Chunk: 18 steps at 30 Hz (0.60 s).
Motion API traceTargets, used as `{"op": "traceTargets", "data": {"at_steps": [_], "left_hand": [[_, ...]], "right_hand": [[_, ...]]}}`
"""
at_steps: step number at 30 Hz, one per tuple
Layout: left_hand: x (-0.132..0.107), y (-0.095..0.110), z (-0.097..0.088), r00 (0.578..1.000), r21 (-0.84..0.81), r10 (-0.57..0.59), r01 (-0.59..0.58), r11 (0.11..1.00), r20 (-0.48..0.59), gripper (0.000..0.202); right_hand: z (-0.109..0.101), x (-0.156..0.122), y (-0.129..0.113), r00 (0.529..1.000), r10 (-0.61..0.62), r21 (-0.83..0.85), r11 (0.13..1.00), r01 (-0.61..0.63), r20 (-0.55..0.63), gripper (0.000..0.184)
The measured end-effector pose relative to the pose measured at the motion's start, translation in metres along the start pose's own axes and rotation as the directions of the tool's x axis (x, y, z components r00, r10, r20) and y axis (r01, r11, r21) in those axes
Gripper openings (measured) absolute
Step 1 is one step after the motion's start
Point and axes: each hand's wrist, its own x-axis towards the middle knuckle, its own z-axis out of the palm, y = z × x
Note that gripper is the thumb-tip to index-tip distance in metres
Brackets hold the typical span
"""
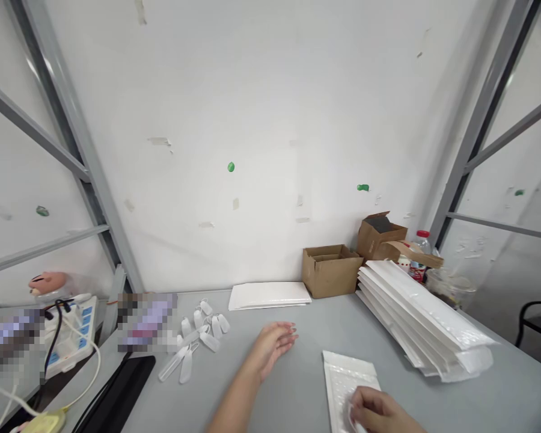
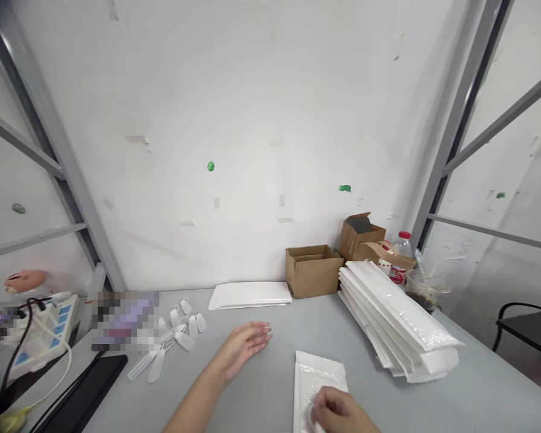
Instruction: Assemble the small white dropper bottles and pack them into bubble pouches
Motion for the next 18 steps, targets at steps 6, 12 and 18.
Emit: {"op": "traceTargets", "data": {"at_steps": [6, 12, 18], "left_hand": [[0.011, 0.001, -0.015, 0.992, -0.013, 0.08, -0.082, 0.997, -0.101, 0.019], [0.016, 0.006, -0.022, 0.955, -0.001, 0.158, -0.164, 0.987, -0.252, 0.021], [0.018, 0.003, -0.023, 0.945, 0.005, 0.138, -0.143, 0.99, -0.296, 0.045]], "right_hand": [[0.03, 0.06, -0.044, 0.996, -0.082, 0.105, 0.992, 0.077, 0.043, 0.02], [0.041, 0.126, -0.064, 0.992, -0.126, 0.224, 0.967, 0.124, -0.002, 0.018], [0.046, 0.118, -0.056, 0.979, -0.193, 0.333, 0.929, 0.161, 0.064, 0.013]]}}
